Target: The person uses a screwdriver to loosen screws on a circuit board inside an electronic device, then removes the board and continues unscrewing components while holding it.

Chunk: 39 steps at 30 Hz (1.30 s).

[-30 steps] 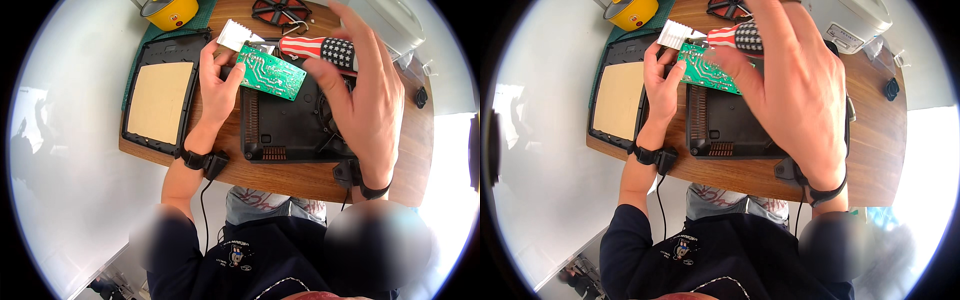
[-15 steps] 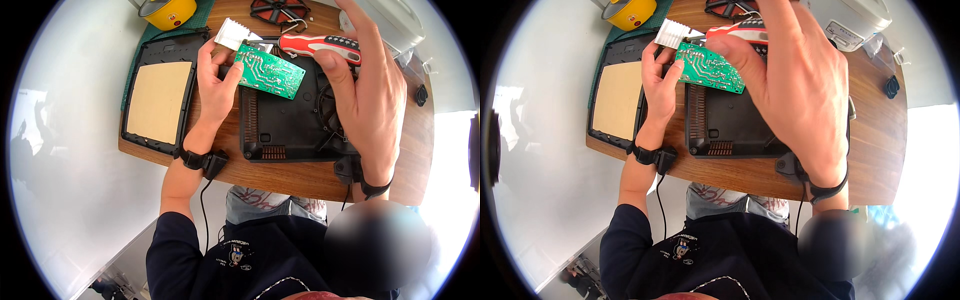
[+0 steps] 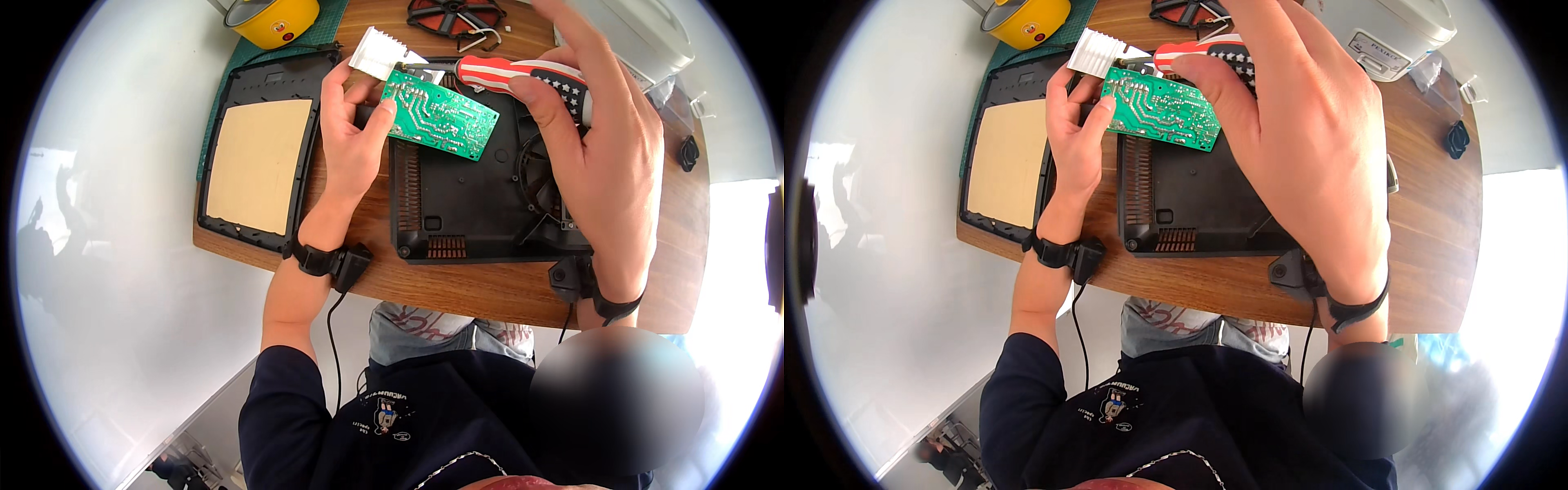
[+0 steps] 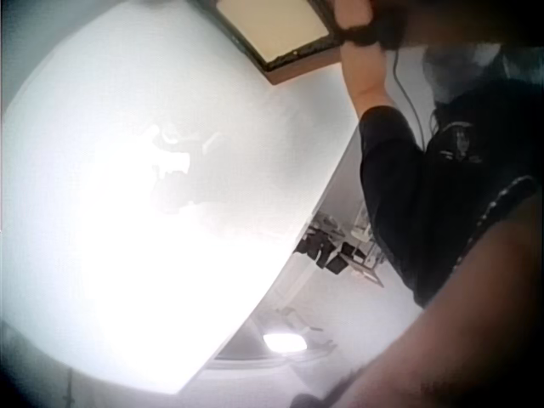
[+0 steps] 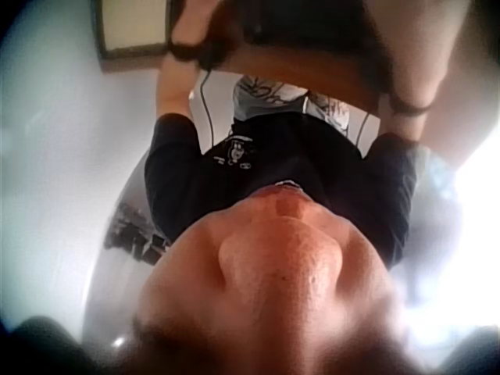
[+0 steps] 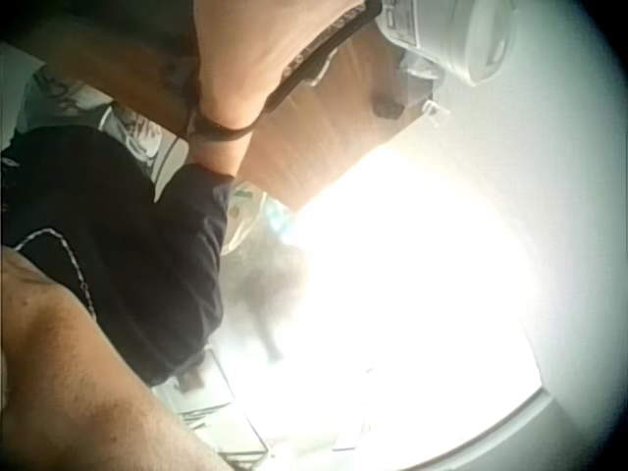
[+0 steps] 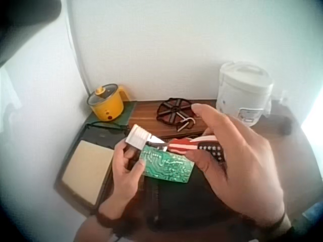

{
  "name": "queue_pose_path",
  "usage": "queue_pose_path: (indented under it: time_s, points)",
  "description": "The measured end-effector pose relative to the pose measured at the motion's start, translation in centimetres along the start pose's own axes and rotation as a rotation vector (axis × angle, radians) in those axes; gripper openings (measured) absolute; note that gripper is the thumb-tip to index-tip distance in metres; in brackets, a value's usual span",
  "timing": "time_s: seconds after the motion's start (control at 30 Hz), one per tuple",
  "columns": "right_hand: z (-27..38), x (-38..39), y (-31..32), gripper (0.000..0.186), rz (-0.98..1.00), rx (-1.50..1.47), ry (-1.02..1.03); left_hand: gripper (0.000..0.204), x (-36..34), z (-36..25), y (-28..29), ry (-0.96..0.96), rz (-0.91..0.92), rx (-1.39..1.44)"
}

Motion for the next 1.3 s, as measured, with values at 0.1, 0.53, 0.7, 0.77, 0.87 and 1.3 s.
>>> queue_pose_path:
  time_s: [0.1,0.53,0.7,0.77,0.87,1.3]
  points:
    - [-0.2,-0.1,-0.3,0.059,0.098,-0.069,0.074,0.061,0.1,0.0,0.1,0.003,0.001,-0.009]
    - [-0.9,0.0,-0.6,0.042,-0.026,0.001,-0.054,0.058,0.0,0.0,0.2,-0.006,-0.023,-0.007]
    - [0.2,-0.6,-0.5,0.045,0.027,-0.213,0.186,0.058,-0.1,0.0,0.2,-0.018,-0.032,-0.014]
    - [1.5,-0.6,-1.0,0.044,-0.046,-0.173,0.166,0.058,-0.1,0.1,0.3,-0.017,-0.029,-0.028]
    - [1.0,-0.1,-1.0,0.045,-0.038,-0.093,0.119,0.058,0.0,0.1,0.3,-0.017,-0.030,-0.033]
    - [-0.2,0.1,-0.4,0.036,-0.004,-0.108,-0.132,0.063,0.0,0.0,-0.1,-0.023,0.001,-0.009]
Point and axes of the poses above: each hand's wrist, its own x-axis away from the middle knuckle, its own y-axis out of the back of the hand, z = x × y, the point moved 6 cm from there along -x, towards the middle knuckle, and after that the axes turned 14 degrees about -x, right-handed, at the moved point
